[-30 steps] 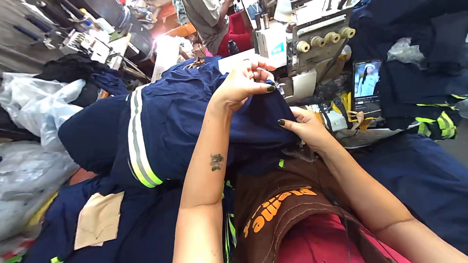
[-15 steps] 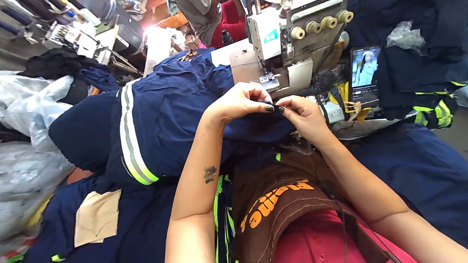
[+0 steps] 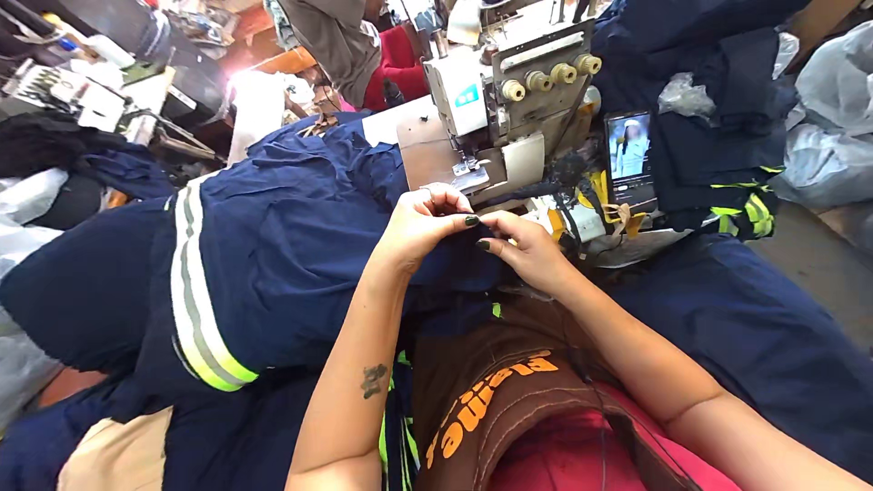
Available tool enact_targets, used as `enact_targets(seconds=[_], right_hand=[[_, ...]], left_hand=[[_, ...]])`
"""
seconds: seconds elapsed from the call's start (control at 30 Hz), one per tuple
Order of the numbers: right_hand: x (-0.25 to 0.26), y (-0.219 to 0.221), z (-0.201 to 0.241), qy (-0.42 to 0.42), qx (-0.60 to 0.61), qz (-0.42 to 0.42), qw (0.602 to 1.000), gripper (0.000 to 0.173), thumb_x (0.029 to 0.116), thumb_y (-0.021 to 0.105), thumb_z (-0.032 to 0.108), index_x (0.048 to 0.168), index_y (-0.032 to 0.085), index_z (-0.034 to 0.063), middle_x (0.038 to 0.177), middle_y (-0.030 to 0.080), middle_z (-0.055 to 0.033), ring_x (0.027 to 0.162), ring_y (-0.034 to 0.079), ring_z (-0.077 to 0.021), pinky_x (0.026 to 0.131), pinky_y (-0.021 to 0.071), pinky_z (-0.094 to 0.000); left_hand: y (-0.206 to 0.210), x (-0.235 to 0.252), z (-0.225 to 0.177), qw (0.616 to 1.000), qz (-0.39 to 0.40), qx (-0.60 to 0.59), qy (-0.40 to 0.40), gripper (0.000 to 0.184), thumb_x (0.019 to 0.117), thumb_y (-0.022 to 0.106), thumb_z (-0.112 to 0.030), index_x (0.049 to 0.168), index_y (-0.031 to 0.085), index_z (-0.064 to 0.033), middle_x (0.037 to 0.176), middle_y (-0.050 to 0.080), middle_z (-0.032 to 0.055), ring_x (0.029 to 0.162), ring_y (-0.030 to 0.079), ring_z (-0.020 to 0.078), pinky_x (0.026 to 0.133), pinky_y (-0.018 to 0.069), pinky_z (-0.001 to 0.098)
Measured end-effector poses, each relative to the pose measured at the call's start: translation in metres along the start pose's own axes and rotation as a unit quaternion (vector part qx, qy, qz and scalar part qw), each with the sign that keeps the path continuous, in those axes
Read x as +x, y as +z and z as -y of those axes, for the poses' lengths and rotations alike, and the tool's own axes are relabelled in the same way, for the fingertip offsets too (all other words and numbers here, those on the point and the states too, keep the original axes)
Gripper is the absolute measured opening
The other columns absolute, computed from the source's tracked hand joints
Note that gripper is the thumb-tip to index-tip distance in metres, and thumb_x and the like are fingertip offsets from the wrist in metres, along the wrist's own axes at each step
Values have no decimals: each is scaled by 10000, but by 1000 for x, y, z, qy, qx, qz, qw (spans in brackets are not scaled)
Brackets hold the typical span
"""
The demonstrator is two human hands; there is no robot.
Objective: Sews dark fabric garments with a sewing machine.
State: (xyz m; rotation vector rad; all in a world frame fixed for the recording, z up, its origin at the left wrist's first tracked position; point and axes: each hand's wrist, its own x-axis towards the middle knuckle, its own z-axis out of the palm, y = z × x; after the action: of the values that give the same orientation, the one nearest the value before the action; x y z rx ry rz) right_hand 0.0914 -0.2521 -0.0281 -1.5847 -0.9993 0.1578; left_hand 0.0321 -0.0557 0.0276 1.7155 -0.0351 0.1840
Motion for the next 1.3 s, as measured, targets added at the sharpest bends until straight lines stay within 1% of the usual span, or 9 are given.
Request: enact_targets(seconds=[0.13,0.3,0.7,0.8,0.93,1.03,1.1,1.2,1.3], right_hand=[[4,-3,1,11,-13,-22,1000,140,1012,617,94,1098,711,38,988,722,-49,895,690,-92,834,590,-305],[5,-5,-4,6,-42,-22,999,130,1008,610,79,1068,716,30,975,715,-60,869,681,-95,812,582,-297],[-13,4,-12,50,-8,36,998,121,984,616,50,1024,728,30,941,708,-51,856,672,-100,800,584,-332],[-28,13,-20,119,73,40,989,125,987,618,72,1023,732,37,893,709,-25,812,658,-68,774,572,-300],[-19,4,-33,147,118,-22,982,111,995,624,93,1031,713,37,977,695,-24,887,651,-63,820,563,-274],[-15,-3,-27,113,132,-30,984,104,996,602,59,1021,696,23,1069,661,-45,986,628,-76,865,547,-259],[-16,-3,-23,96,144,-24,985,143,1000,590,25,1119,670,22,1020,685,-29,914,651,-52,826,564,-241],[-18,-4,-20,68,147,18,987,386,997,575,-22,1383,571,8,1090,713,-60,956,681,-62,888,577,-255],[-17,-5,-17,66,136,22,988,464,991,573,-20,1445,535,68,939,694,-39,795,646,-65,748,563,-240]], left_hand=[[20,-2,1,976,-132,146,96,93,860,752,22,934,732,-32,909,726,7,837,686,45,792,586,214],[47,0,27,850,-250,399,236,119,982,635,-44,971,737,16,933,706,156,922,682,236,845,547,349],[45,19,54,865,-416,280,7,227,1005,509,-44,1081,684,79,982,711,178,887,688,219,839,560,389],[-4,15,52,873,-443,202,-39,216,1051,505,-140,1078,665,3,806,620,32,604,533,72,565,470,246],[-2,-9,43,929,-336,151,44,304,1088,482,-199,950,707,-49,816,710,-35,666,608,9,613,499,197],[7,-21,36,977,-167,127,42,352,1059,508,-210,1313,622,5,1234,683,102,1112,657,143,972,542,333],[14,-20,35,986,-77,144,19,485,1022,583,-269,1426,548,-3,1326,649,124,1215,624,171,1051,510,365],[21,-15,33,991,5,132,-27,468,973,668,-272,1378,619,-43,1301,673,83,1211,614,134,1068,477,361],[29,-11,34,998,-42,50,-5,169,887,748,-55,1051,743,-15,1012,739,32,926,690,60,854,583,264]])
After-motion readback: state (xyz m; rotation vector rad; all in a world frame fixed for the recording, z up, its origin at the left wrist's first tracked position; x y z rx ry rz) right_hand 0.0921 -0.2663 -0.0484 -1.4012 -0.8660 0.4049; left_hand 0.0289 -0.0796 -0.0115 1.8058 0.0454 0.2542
